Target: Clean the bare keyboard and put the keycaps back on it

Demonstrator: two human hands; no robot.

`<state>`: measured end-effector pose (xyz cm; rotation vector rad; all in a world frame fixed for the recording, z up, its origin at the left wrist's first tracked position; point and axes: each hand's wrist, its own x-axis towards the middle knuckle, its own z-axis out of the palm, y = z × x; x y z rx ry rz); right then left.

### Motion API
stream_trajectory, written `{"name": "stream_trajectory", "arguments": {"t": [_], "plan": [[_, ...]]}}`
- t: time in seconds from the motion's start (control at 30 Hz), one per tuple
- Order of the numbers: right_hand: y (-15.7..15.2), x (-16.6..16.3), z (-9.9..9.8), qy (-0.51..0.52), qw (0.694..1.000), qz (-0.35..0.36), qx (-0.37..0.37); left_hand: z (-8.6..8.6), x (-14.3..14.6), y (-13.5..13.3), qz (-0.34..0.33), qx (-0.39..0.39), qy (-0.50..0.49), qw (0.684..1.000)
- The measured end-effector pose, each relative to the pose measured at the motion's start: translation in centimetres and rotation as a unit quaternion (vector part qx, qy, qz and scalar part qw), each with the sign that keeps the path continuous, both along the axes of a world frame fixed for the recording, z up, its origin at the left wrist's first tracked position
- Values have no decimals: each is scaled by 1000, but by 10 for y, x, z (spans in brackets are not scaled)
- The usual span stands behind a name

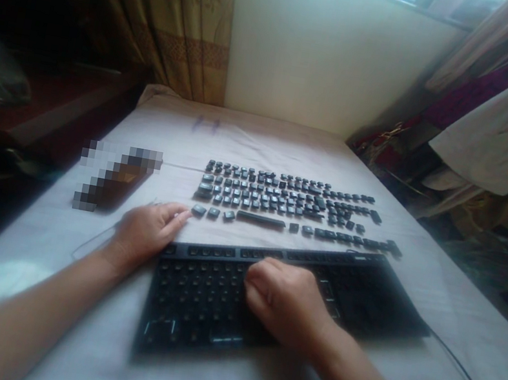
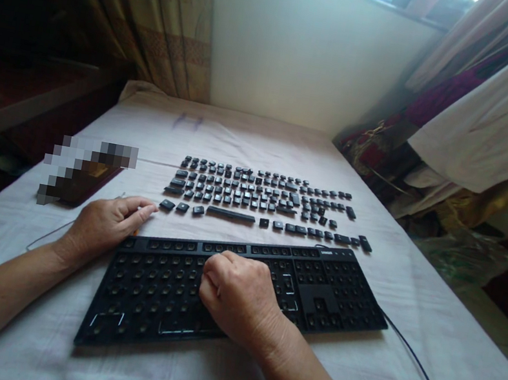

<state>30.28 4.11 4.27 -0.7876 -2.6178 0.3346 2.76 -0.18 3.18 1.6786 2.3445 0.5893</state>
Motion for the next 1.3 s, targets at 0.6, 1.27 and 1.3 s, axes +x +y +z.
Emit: {"name": "stream_trajectory", "arguments": {"t": [0.6,1.27,1.3], "plan": [[-7,-10,-4,25,999,9,25,3,2,-1,-1,-5,8,1000],[-8,-12,-5,11,999,13,43,-2,0,0,-15,16,8,1000],[-8,-12,-5,12,999,19,40,-2,1,0,-14,15,8,1000]]}}
